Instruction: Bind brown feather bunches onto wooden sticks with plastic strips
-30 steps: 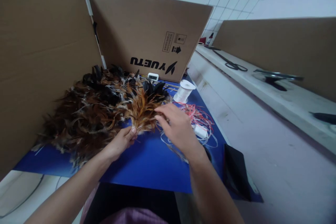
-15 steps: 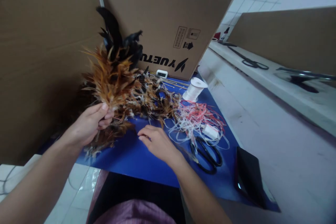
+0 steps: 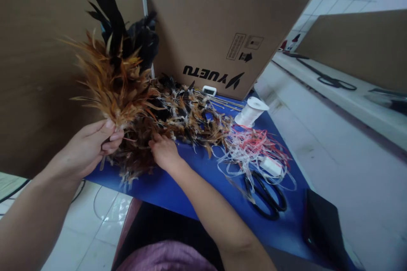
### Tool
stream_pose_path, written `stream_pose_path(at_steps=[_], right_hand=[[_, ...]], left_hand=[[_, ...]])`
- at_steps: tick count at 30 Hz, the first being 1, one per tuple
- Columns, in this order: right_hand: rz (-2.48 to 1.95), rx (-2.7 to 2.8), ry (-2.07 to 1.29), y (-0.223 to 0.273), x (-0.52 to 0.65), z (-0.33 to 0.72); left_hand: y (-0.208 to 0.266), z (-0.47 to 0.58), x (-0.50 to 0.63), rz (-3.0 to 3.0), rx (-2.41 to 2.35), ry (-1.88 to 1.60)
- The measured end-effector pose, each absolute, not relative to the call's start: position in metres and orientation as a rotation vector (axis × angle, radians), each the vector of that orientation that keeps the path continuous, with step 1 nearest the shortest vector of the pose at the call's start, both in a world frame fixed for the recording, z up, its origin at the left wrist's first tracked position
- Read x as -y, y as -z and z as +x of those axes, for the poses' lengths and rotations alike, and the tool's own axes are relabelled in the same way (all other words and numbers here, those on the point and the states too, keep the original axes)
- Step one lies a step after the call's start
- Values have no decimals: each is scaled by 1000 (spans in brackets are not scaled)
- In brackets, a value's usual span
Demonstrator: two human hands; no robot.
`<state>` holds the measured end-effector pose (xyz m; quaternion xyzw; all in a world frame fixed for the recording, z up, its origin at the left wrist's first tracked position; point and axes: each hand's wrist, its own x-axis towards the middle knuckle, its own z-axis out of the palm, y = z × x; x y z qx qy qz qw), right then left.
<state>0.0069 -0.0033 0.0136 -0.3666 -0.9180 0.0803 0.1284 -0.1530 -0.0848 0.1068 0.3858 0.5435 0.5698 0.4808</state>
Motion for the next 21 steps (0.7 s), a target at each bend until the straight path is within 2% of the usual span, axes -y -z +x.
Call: stream_pose_path(at_steps=[6, 13, 15, 18, 21], right_hand=[[-1094, 2528, -450, -9, -17, 21], [-867, 1706, -1520, -32, -14, 88], [-847, 1530, -1710, -39, -8, 105], [-859, 1433, -1744, -46, 1, 126], [-879, 1461, -1630, -57, 14, 140]], left_hand=[[-98, -154, 84, 936, -1304, -1369], [-78, -136, 70, 962, -1269, -1268], [-73, -125, 64, 976, -1247, -1233], [-66, -110, 58, 981, -1226, -1195], [-59, -95, 53, 1009, -1208, -1146]])
